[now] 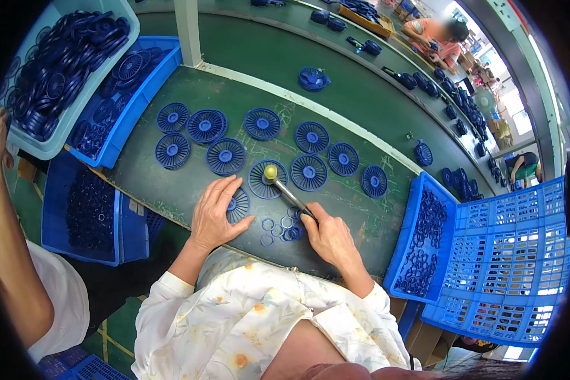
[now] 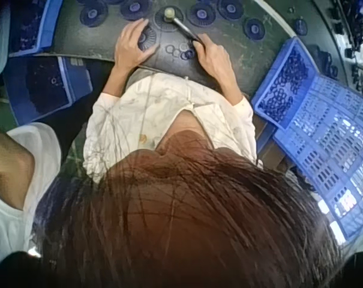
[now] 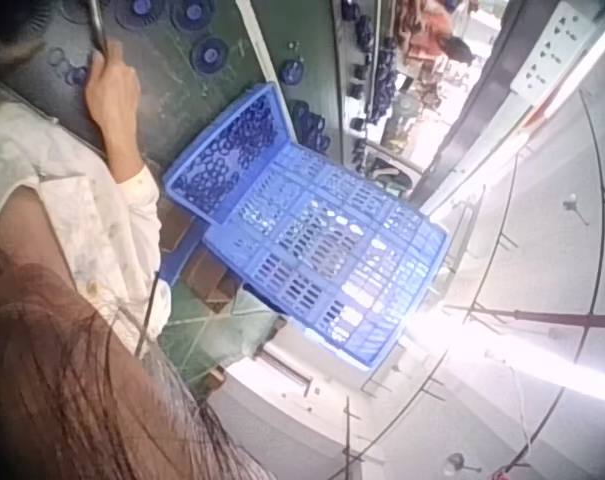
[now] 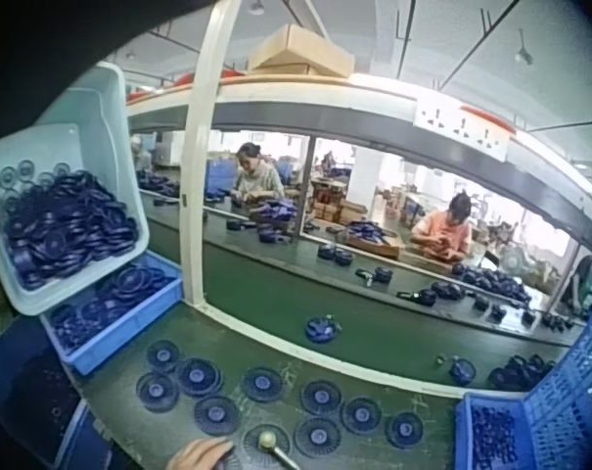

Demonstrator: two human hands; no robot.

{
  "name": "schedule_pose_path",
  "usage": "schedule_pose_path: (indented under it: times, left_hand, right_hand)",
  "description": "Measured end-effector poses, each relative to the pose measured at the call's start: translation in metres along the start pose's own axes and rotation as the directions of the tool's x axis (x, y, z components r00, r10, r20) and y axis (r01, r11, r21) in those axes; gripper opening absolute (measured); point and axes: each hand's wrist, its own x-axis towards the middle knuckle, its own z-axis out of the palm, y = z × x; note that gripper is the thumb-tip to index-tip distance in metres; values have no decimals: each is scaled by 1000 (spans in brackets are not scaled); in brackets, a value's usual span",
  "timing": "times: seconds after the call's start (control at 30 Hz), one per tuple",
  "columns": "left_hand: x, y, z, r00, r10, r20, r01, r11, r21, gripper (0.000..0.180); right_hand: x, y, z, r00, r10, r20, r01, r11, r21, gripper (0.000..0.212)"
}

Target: Assembling blue plastic fan guard components at an industrial assembly line using a small hammer to tap parts into place.

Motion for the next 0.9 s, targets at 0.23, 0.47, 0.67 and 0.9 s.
schedule_pose_path:
  times: [0.23,0.47,0.67,0.9]
  left_hand:
    - [0,2,-1,1000,-9,10,9,1000,-9,80]
    - [-9,2,-5,1000,-26,8,26,1000,-1,78]
    - [-8,-1,-5,999,-30,24,30,1000,-7,79]
    - [-6,0,-4,999,-49,11,50,998,-36,79]
  right_hand:
    - [4,-1,4,998,-32,-60,30,999,-31,29]
    - [-24,40,-17,948,135,-290,-193,964,-181,25]
    - [28,-3,-22,954,-36,-299,78,988,130,29]
    - [121,-23,7,971,-98,-216,87,994,-63,31]
